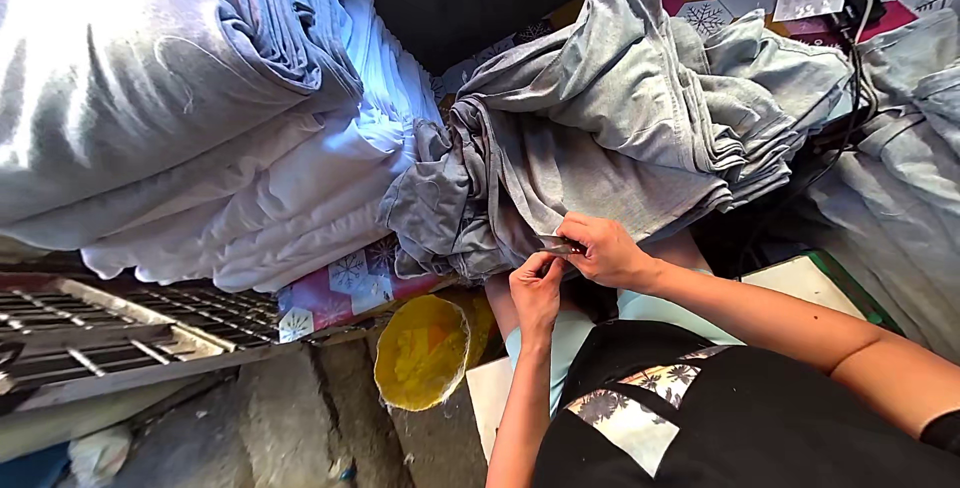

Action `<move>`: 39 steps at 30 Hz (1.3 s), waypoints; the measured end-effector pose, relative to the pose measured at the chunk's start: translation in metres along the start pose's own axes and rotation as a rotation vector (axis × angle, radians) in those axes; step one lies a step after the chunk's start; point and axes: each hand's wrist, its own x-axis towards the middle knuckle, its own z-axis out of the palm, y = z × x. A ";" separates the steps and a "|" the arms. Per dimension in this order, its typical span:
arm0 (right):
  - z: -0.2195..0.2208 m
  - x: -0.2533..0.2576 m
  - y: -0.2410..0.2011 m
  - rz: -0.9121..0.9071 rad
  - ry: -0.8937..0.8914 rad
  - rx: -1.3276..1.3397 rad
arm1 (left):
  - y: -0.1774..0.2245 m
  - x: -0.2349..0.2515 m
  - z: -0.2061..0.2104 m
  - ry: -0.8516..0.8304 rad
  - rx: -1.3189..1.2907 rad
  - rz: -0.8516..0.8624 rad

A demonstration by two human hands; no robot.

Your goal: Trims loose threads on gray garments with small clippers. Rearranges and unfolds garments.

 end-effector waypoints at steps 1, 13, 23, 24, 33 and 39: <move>-0.003 0.002 0.001 0.062 -0.029 0.075 | -0.002 0.000 -0.001 -0.010 -0.007 0.005; -0.049 0.010 0.045 -0.253 -0.222 -0.256 | -0.004 0.005 -0.007 0.066 0.390 0.255; -0.045 0.025 0.054 -0.357 -0.288 -0.194 | -0.005 0.008 -0.009 0.027 0.443 0.351; -0.044 0.025 0.055 -0.361 -0.291 -0.191 | -0.005 0.008 -0.009 0.024 0.435 0.345; -0.045 0.029 0.055 -0.326 -0.363 -0.162 | -0.002 0.009 -0.012 -0.022 0.351 0.238; -0.041 0.030 0.055 -0.382 -0.384 -0.143 | -0.001 0.010 -0.010 -0.031 0.301 0.206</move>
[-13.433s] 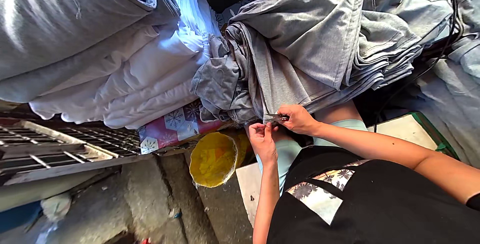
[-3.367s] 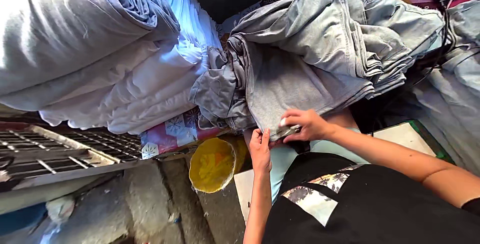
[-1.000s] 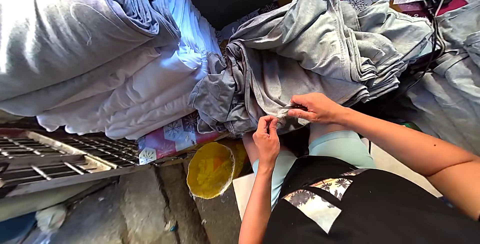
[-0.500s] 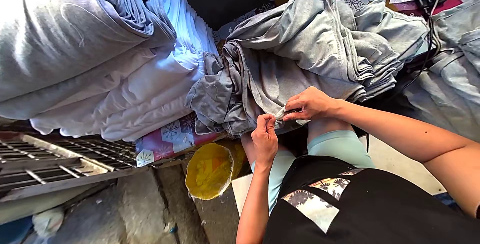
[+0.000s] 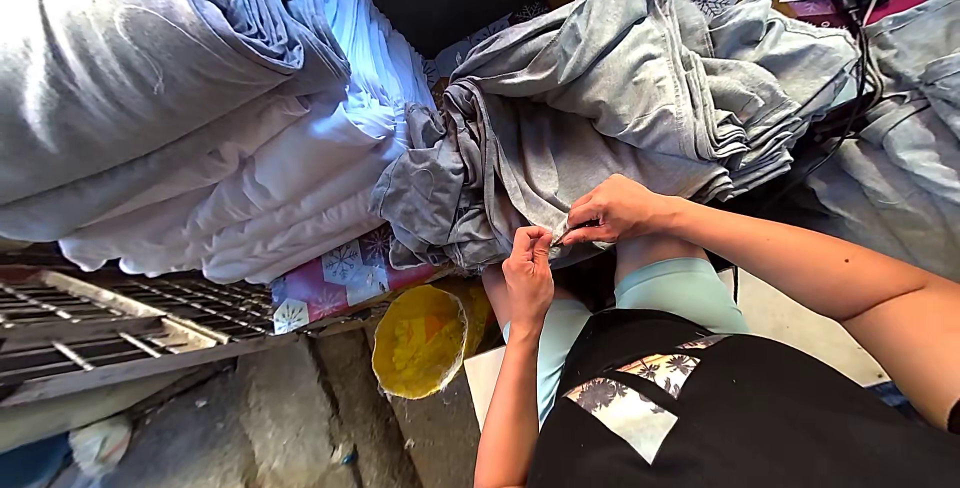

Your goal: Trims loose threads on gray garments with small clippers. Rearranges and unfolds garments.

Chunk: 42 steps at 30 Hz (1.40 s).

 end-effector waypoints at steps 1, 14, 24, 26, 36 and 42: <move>0.000 -0.002 0.001 0.008 0.018 0.021 | -0.001 0.000 0.001 0.002 -0.019 -0.013; 0.019 -0.003 -0.007 0.346 0.136 0.829 | -0.031 -0.025 -0.081 0.138 0.280 -0.154; 0.033 -0.006 -0.017 0.414 0.266 1.039 | -0.013 -0.014 -0.018 -0.053 -0.295 -0.134; 0.033 -0.008 -0.019 0.429 0.327 0.939 | -0.003 -0.008 -0.001 -0.043 -0.485 -0.214; 0.047 -0.019 -0.048 0.066 0.600 -0.081 | 0.024 -0.005 0.002 0.005 -0.506 -0.360; 0.045 -0.029 -0.057 0.203 0.547 0.064 | 0.023 -0.001 0.001 0.028 -0.509 -0.389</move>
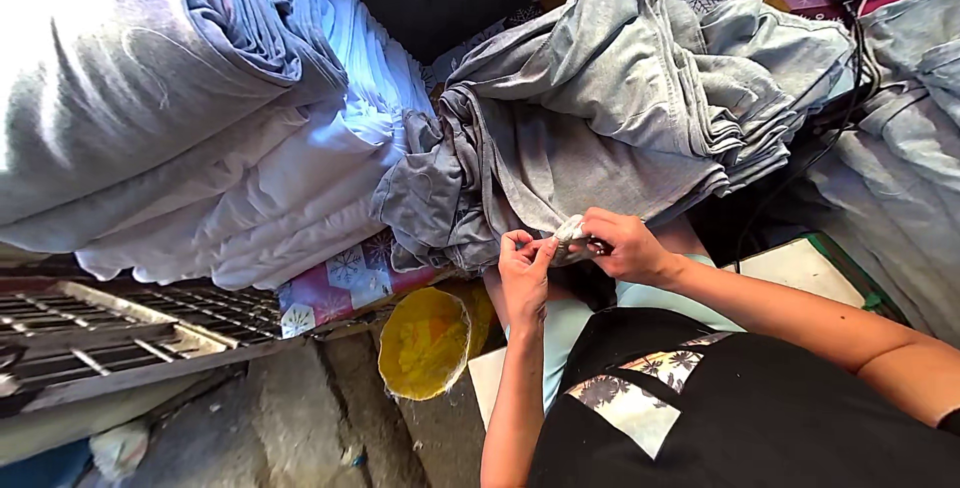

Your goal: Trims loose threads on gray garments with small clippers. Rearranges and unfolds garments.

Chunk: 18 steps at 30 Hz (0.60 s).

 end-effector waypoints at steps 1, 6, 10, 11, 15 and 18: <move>-0.006 0.000 0.000 0.103 -0.046 0.043 | 0.001 0.001 -0.001 0.010 -0.002 -0.001; -0.023 0.000 0.006 0.168 -0.185 -0.155 | 0.006 0.003 -0.002 0.037 -0.021 -0.026; -0.018 0.000 0.007 0.046 -0.105 -0.245 | 0.009 0.001 0.000 0.025 -0.030 -0.039; -0.016 0.001 0.008 0.045 -0.086 -0.245 | 0.009 0.001 0.001 0.022 -0.031 -0.039; -0.011 -0.001 0.008 0.073 -0.029 -0.222 | 0.010 0.001 0.000 0.019 -0.011 -0.028; -0.010 -0.002 0.006 0.074 -0.005 -0.229 | 0.010 0.000 0.000 0.013 0.012 -0.017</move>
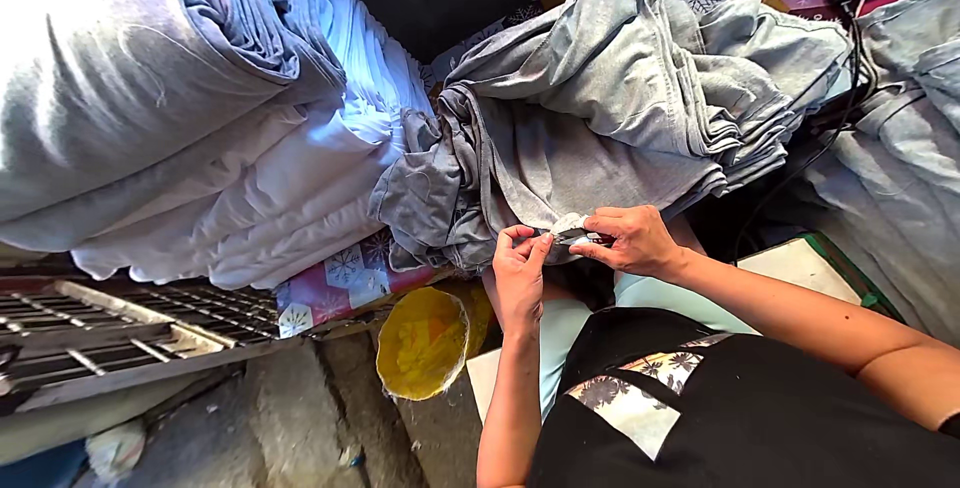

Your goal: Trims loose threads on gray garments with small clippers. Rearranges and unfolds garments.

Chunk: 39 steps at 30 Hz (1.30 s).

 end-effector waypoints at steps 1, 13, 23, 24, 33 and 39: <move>0.000 0.000 -0.001 0.000 0.010 -0.010 | 0.000 0.000 0.000 0.000 0.008 0.006; -0.003 0.012 0.012 0.209 -0.122 0.169 | -0.003 0.000 -0.008 -0.104 0.072 0.065; 0.006 -0.006 0.032 0.155 0.155 -0.220 | -0.049 -0.004 -0.041 0.220 0.925 0.961; 0.005 -0.018 0.036 0.203 0.068 -0.238 | -0.057 -0.007 -0.046 0.192 0.915 0.964; -0.016 -0.089 0.027 0.469 -0.383 -0.035 | -0.048 -0.024 -0.071 -0.241 1.340 -0.448; 0.002 -0.061 0.034 0.216 -0.200 -0.005 | -0.094 -0.010 -0.017 -0.092 -0.130 -0.469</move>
